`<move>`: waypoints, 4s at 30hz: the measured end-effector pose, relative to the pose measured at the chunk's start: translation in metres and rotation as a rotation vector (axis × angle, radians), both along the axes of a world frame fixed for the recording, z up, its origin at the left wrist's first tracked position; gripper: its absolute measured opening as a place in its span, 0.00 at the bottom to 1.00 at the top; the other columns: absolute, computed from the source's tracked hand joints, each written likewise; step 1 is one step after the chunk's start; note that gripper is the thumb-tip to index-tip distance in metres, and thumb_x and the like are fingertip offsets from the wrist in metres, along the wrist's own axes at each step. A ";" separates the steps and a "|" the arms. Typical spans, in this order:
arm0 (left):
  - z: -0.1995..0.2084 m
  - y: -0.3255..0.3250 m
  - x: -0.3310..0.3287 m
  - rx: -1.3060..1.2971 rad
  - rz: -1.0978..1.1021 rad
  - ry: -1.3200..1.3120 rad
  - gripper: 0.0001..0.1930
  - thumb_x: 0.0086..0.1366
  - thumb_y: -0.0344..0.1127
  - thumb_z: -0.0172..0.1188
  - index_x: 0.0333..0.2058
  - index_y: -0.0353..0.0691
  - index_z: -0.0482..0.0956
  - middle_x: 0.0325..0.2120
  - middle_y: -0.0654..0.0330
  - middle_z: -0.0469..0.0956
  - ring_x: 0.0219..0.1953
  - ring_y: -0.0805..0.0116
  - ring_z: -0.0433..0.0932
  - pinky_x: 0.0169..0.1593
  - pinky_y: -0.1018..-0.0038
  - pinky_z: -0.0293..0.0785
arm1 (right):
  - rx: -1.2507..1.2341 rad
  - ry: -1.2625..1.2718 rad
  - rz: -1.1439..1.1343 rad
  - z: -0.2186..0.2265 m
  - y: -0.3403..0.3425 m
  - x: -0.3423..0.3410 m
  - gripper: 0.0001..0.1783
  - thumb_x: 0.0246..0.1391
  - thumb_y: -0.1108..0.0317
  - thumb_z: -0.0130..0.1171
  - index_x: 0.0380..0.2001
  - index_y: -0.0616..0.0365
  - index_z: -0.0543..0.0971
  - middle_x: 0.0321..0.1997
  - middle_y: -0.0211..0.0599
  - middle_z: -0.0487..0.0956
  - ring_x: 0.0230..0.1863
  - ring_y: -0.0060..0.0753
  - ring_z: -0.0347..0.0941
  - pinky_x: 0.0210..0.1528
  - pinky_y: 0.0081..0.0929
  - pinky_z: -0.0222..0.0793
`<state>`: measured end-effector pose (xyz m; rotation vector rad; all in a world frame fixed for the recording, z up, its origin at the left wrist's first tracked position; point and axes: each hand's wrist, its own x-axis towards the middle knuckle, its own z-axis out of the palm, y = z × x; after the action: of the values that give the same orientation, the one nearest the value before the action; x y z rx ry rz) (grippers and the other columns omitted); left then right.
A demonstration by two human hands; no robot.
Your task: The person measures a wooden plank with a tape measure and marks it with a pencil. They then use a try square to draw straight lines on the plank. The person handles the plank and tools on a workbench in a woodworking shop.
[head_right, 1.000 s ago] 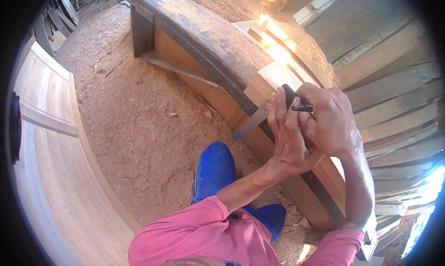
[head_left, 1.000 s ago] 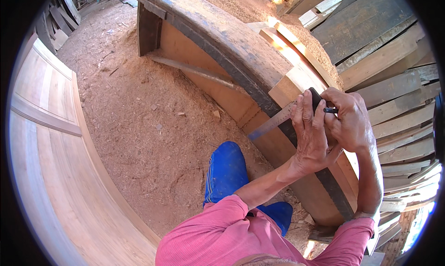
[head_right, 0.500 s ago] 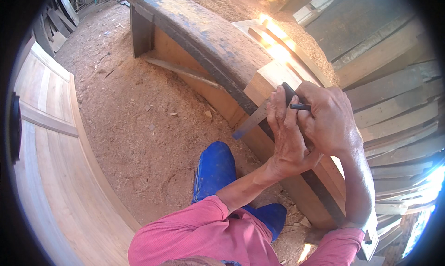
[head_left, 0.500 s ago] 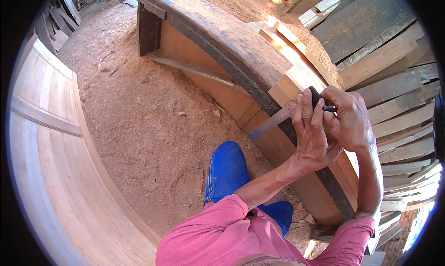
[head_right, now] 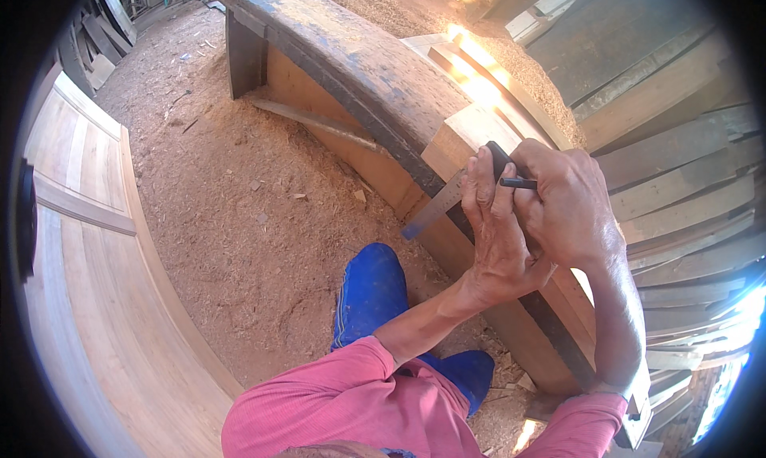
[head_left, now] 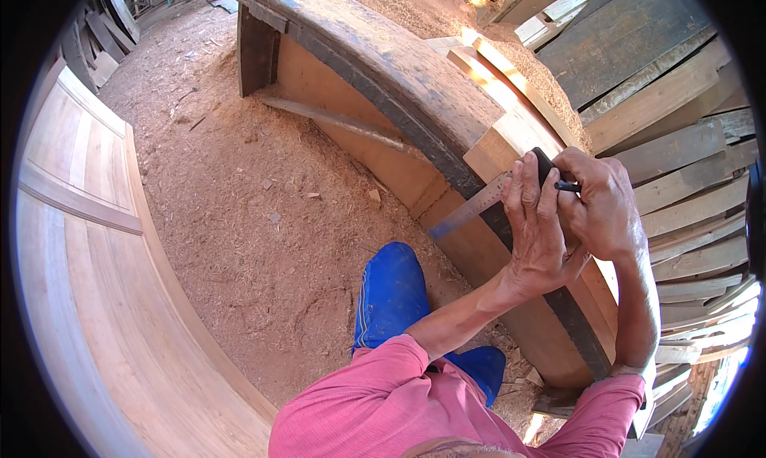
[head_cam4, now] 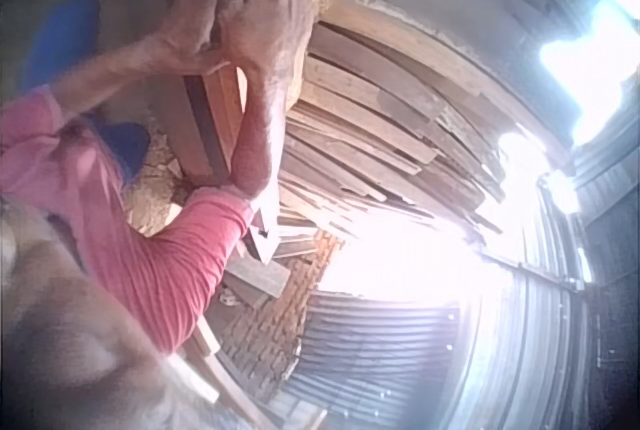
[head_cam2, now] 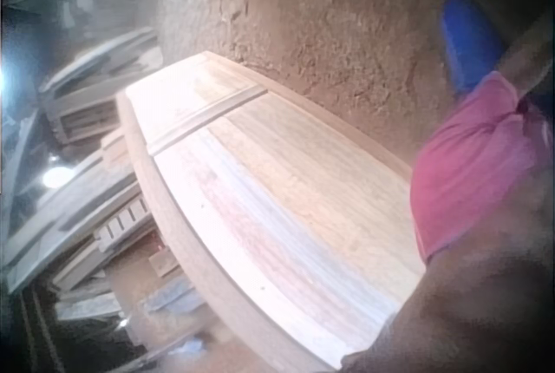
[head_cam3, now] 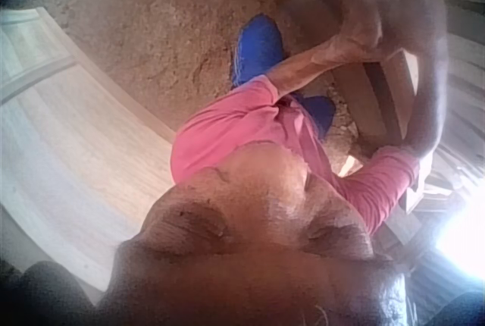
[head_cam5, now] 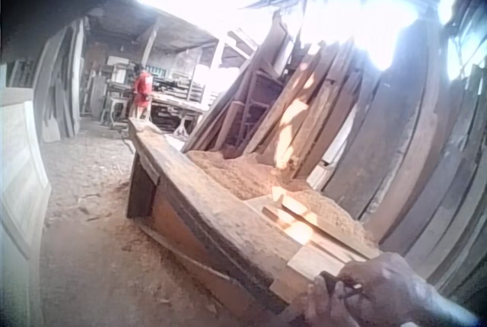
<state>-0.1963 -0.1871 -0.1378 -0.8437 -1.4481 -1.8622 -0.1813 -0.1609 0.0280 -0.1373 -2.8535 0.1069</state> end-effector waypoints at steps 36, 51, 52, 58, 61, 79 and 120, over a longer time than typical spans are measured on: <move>-0.003 -0.004 0.000 -0.075 -0.041 0.017 0.42 0.68 0.53 0.73 0.74 0.41 0.69 0.78 0.15 0.35 0.82 0.21 0.32 0.78 0.32 0.33 | 0.031 0.405 0.132 0.055 -0.017 0.034 0.14 0.71 0.62 0.67 0.46 0.63 0.87 0.40 0.36 0.85 0.41 0.30 0.80 0.48 0.30 0.76; -0.011 0.001 0.006 -0.144 -0.074 -0.016 0.44 0.66 0.50 0.72 0.75 0.38 0.66 0.75 0.18 0.47 0.77 0.17 0.43 0.75 0.26 0.39 | 0.044 -0.012 0.449 0.016 -0.022 -0.037 0.08 0.58 0.78 0.67 0.41 0.60 0.84 0.37 0.41 0.81 0.42 0.49 0.79 0.45 0.43 0.74; -0.011 0.000 0.006 -0.150 -0.073 -0.006 0.44 0.66 0.50 0.72 0.75 0.37 0.66 0.75 0.19 0.48 0.77 0.17 0.43 0.75 0.27 0.39 | 0.046 -0.024 0.440 0.014 -0.022 -0.039 0.07 0.58 0.78 0.67 0.41 0.60 0.84 0.37 0.41 0.80 0.42 0.50 0.78 0.46 0.43 0.74; -0.012 0.001 0.004 -0.141 -0.061 0.048 0.43 0.66 0.51 0.71 0.74 0.37 0.67 0.75 0.26 0.55 0.78 0.23 0.46 0.75 0.28 0.38 | 0.139 -0.046 0.432 0.011 -0.027 -0.044 0.06 0.60 0.72 0.67 0.39 0.60 0.82 0.37 0.43 0.79 0.45 0.55 0.77 0.48 0.48 0.72; -0.014 0.002 0.004 -0.118 -0.110 0.046 0.42 0.67 0.50 0.70 0.74 0.37 0.67 0.74 0.29 0.58 0.78 0.24 0.47 0.75 0.28 0.37 | 0.163 -0.069 0.421 0.012 -0.031 -0.047 0.09 0.62 0.67 0.67 0.37 0.61 0.81 0.36 0.46 0.78 0.46 0.58 0.77 0.48 0.50 0.72; -0.020 0.008 0.003 -0.153 -0.287 0.024 0.40 0.66 0.49 0.71 0.73 0.40 0.70 0.74 0.34 0.60 0.79 0.27 0.46 0.75 0.29 0.34 | 0.318 -0.097 0.450 0.013 -0.039 -0.053 0.09 0.56 0.73 0.67 0.37 0.56 0.76 0.37 0.40 0.75 0.46 0.52 0.76 0.51 0.47 0.72; -0.020 0.007 0.007 -0.078 -0.387 -0.071 0.37 0.65 0.49 0.71 0.70 0.40 0.75 0.71 0.35 0.65 0.76 0.29 0.51 0.71 0.35 0.44 | 0.490 -0.075 0.484 0.015 -0.045 -0.044 0.21 0.46 0.56 0.78 0.37 0.58 0.83 0.38 0.41 0.78 0.46 0.50 0.75 0.50 0.43 0.70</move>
<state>-0.1890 -0.1797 -0.1575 -1.1734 -1.4884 -2.1447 -0.2256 -0.2062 0.0426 0.6573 -2.8247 -0.5058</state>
